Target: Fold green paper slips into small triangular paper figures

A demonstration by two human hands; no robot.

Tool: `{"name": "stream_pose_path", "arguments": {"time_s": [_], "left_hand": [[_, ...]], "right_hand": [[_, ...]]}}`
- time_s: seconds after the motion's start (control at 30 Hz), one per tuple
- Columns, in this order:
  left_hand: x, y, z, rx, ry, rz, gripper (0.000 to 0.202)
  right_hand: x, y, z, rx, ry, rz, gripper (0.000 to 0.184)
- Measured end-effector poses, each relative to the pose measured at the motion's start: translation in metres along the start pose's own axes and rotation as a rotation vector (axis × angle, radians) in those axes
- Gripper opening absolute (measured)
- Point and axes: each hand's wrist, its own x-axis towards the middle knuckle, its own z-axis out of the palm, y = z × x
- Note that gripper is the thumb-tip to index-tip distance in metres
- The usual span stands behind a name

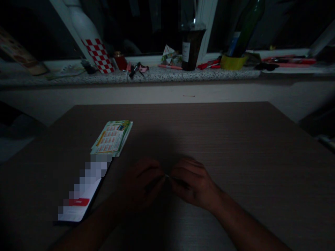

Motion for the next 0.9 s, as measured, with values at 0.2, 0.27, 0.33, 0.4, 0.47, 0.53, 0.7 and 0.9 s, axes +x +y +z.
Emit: {"name": "stream_pose_path", "arguments": {"time_s": [0.2, 0.27, 0.33, 0.4, 0.47, 0.53, 0.7, 0.9], "left_hand": [[0.0046, 0.0022, -0.0021, 0.145, -0.066, 0.113, 0.009], [0.0053, 0.0028, -0.0026, 0.174, -0.115, 0.115, 0.012], [0.0061, 0.0034, -0.0025, 0.183, -0.158, 0.118, 0.014], [0.0068, 0.0037, -0.0017, 0.183, -0.180, 0.124, 0.014], [0.0072, 0.0037, -0.0005, 0.179, -0.181, 0.127, 0.015], [0.0072, 0.0034, 0.0006, 0.168, -0.183, 0.120, 0.015], [0.0061, 0.0012, -0.0002, 0.114, -0.191, 0.030, 0.013], [0.0061, -0.0015, -0.0031, 0.079, -0.199, -0.032, 0.010]], "right_hand": [[0.0022, -0.0027, 0.0009, 0.008, -0.014, 0.002, 0.019], [0.0033, -0.0035, 0.0013, 0.003, -0.023, 0.012, 0.016], [0.0038, -0.0041, 0.0017, 0.003, -0.040, 0.022, 0.013], [0.0039, -0.0045, 0.0019, 0.012, -0.055, 0.032, 0.011], [0.0035, -0.0045, 0.0018, 0.015, -0.059, 0.040, 0.010], [0.0029, -0.0040, 0.0015, 0.016, -0.052, 0.041, 0.010], [0.0011, -0.0012, 0.0006, 0.013, 0.008, 0.033, 0.016], [0.0016, -0.0012, -0.0005, -0.011, 0.030, 0.053, 0.016]]}}
